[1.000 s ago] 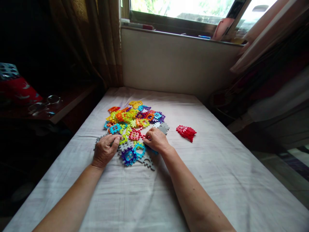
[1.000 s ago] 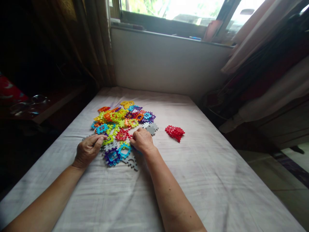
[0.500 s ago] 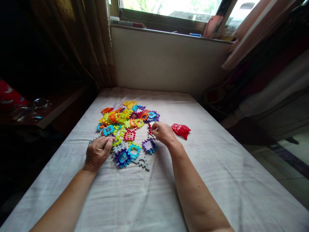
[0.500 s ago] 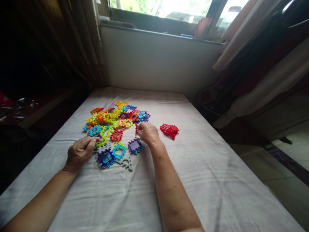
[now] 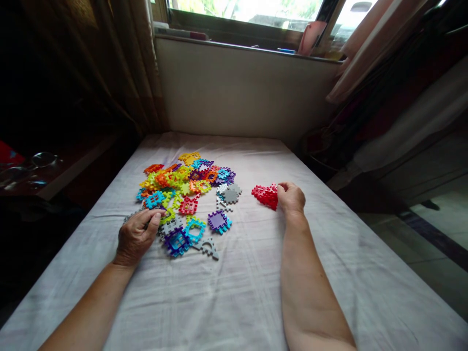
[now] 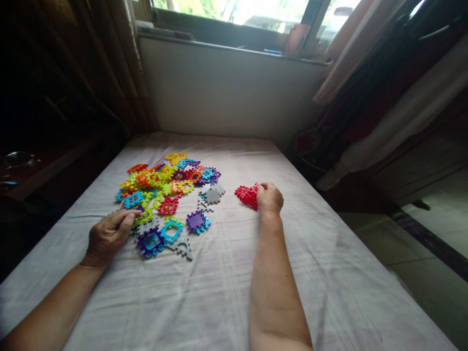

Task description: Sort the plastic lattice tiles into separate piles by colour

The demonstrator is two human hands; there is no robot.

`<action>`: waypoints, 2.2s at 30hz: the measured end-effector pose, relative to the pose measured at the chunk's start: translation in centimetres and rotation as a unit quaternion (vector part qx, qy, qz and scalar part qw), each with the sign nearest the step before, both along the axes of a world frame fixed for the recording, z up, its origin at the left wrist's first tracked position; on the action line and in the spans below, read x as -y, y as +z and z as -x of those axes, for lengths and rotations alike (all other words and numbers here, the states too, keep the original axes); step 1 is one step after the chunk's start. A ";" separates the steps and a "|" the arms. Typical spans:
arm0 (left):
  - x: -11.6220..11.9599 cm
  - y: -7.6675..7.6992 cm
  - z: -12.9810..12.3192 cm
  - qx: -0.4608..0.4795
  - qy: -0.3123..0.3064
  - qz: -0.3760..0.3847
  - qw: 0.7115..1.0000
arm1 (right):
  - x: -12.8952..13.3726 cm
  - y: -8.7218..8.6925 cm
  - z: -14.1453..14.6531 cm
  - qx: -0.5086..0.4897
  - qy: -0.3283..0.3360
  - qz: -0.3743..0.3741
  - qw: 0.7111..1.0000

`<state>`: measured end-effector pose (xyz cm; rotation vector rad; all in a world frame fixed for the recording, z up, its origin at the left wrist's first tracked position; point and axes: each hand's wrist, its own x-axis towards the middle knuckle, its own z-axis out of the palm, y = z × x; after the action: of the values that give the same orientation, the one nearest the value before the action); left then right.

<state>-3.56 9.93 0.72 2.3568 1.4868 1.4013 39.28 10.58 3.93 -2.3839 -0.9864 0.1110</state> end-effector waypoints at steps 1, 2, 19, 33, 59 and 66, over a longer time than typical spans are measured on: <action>0.0 0.0 0.0 -0.001 -0.001 0.003 1.000 | 0.0 0.1 0.1 0.006 -0.002 0.001 1.000; 0.1 0.0 0.0 -0.001 0.000 0.007 1.000 | 0.0 0.2 0.2 0.013 -0.002 -0.001 1.000; 0.1 -0.1 -0.1 0.001 0.017 0.040 0.999 | 0.0 -0.6 20.3 0.125 0.516 -0.003 0.847; 0.1 0.2 -0.2 0.001 0.015 0.058 0.998 | -0.2 1.2 18.5 0.167 0.459 0.059 0.871; 0.1 0.4 -0.3 -0.001 0.010 0.036 0.999 | 0.0 1.4 7.1 0.169 0.352 0.155 0.908; 0.1 0.5 -0.3 -0.003 0.005 0.024 1.000 | 0.3 2.2 9.0 0.199 0.319 0.224 0.899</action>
<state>-3.28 9.79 1.22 2.3318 1.5166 1.3461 30.30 10.31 6.16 -2.4160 -2.1199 0.1007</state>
